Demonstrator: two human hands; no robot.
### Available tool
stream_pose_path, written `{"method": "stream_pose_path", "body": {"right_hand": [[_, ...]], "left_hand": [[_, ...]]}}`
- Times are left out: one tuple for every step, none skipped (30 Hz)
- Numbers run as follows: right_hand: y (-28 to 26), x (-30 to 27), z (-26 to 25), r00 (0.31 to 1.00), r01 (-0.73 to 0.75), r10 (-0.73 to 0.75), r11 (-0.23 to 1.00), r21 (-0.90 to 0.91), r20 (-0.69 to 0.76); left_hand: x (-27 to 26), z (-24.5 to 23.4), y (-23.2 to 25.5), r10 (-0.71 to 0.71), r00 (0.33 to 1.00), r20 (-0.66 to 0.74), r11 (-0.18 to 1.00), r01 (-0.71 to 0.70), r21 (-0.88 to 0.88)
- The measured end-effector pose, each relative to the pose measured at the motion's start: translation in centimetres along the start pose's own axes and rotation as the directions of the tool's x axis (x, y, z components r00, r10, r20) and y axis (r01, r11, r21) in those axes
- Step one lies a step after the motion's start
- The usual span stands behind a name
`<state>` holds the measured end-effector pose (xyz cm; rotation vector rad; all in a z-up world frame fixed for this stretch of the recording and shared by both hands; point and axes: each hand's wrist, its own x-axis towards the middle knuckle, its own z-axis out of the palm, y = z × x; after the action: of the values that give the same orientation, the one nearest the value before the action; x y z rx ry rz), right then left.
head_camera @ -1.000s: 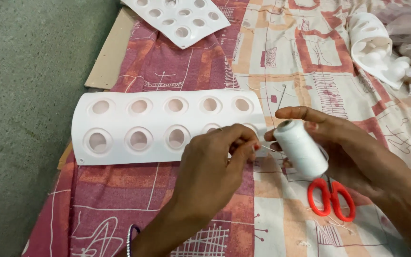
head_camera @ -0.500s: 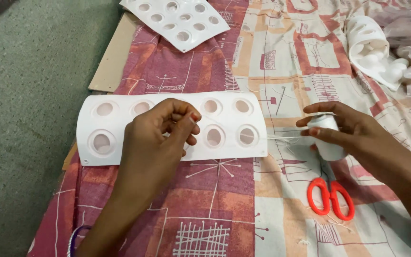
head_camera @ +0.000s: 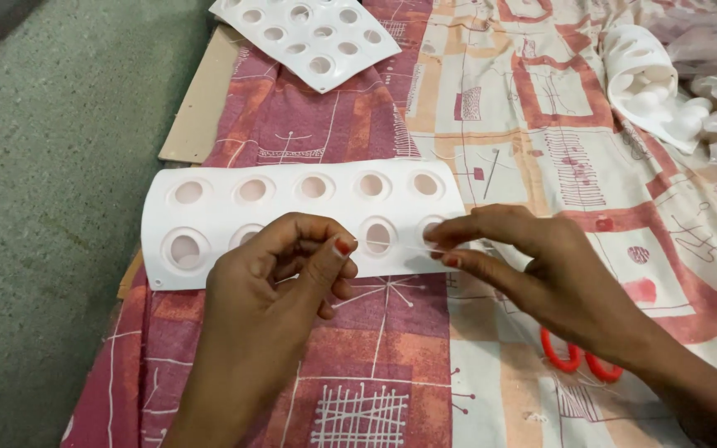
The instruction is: The recorder is threading and securing wicks into a white silicone mold for candle making.
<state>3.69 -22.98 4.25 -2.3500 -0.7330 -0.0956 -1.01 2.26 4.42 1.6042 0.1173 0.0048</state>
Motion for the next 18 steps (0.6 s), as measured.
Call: {"method": "stream_pose_path", "body": {"right_hand": [[0.2, 0.2, 0.0, 0.999, -0.04, 0.04, 0.999, 0.005, -0.021], [0.6, 0.3, -0.3, 0.999, -0.035, 0.035, 0.999, 0.006, -0.017], [1.0, 0.3, -0.6, 0.997, -0.08, 0.08, 0.997, 0.006, -0.019], [1.4, 0.3, -0.9, 0.992, -0.124, 0.124, 0.992, 0.006, -0.021], [1.4, 0.2, -1.0, 0.992, -0.123, 0.123, 0.992, 0.008, -0.018], [1.5, 0.2, -1.1, 0.991, -0.136, 0.136, 0.991, -0.009, -0.011], [1.5, 0.1, -1.2, 0.989, -0.15, 0.15, 0.988, -0.027, -0.007], [1.4, 0.1, -1.2, 0.989, -0.15, 0.15, 0.988, -0.026, -0.004], [1.3, 0.1, -1.2, 0.992, -0.126, 0.125, 0.991, -0.052, -0.011], [1.1, 0.0, -1.3, 0.995, -0.101, 0.1, 0.992, -0.077, -0.018], [0.9, 0.1, -1.2, 0.995, -0.098, 0.097, 0.992, -0.077, -0.015], [0.6, 0.1, -1.2, 0.999, -0.01, 0.006, 0.994, -0.11, -0.039], [0.3, 0.2, -1.1, 0.994, 0.077, -0.087, 0.987, -0.143, -0.059], [-0.4, 0.3, -1.1, 0.994, 0.082, -0.091, 0.987, -0.141, -0.056], [-1.1, 0.4, -1.1, 0.991, 0.105, -0.117, 0.982, -0.158, -0.071], [-1.7, 0.5, -1.1, 0.986, 0.127, -0.144, 0.976, -0.175, -0.086], [-1.8, 0.5, -1.1, 0.986, 0.127, -0.144, 0.976, -0.174, -0.086], [-1.8, 0.4, -1.1, 0.988, 0.105, -0.122, 0.98, -0.166, -0.093]], "left_hand": [[-0.1, -0.2, -0.3, -0.004, 1.0, -0.013, 1.0, 0.003, -0.026], [-0.2, -0.4, -0.3, -0.004, 1.0, -0.019, 1.0, 0.003, -0.027], [-0.3, -0.5, -0.4, -0.04, 0.998, -0.042, 0.999, 0.038, -0.03], [-0.4, -0.7, -0.4, -0.075, 0.995, -0.065, 0.997, 0.073, -0.034], [-0.5, -0.7, -0.7, -0.078, 0.995, -0.068, 0.997, 0.076, -0.035], [-0.6, -0.8, -1.0, -0.012, 0.995, -0.103, 0.999, 0.016, 0.041], [-0.7, -0.8, -1.3, 0.057, 0.99, -0.131, 0.992, -0.041, 0.119], [-0.8, -0.8, -1.4, 0.054, 0.99, -0.132, 0.992, -0.039, 0.118], [-0.9, -0.7, -1.5, 0.369, 0.92, -0.136, 0.852, -0.275, 0.446], [-1.0, -0.7, -1.6, 0.634, 0.773, -0.03, 0.554, -0.427, 0.715], [-0.8, 0.0, -1.4, 0.633, 0.773, -0.034, 0.555, -0.423, 0.717], [-0.7, 0.7, -1.1, 0.674, 0.738, 0.021, 0.504, -0.481, 0.717], [-0.6, 1.3, -0.8, 0.711, 0.699, 0.075, 0.45, -0.535, 0.715], [-0.4, 2.0, -0.8, 0.711, 0.7, 0.071, 0.451, -0.53, 0.718], [-0.1, 2.8, -0.7, 0.669, 0.736, 0.107, 0.508, -0.557, 0.657], [0.1, 3.7, -0.7, 0.627, 0.765, 0.147, 0.564, -0.576, 0.592], [0.3, 3.9, -0.4, 0.627, 0.765, 0.147, 0.564, -0.576, 0.592], [0.4, 4.3, 0.0, 0.577, 0.801, 0.159, 0.605, -0.55, 0.576]]}}
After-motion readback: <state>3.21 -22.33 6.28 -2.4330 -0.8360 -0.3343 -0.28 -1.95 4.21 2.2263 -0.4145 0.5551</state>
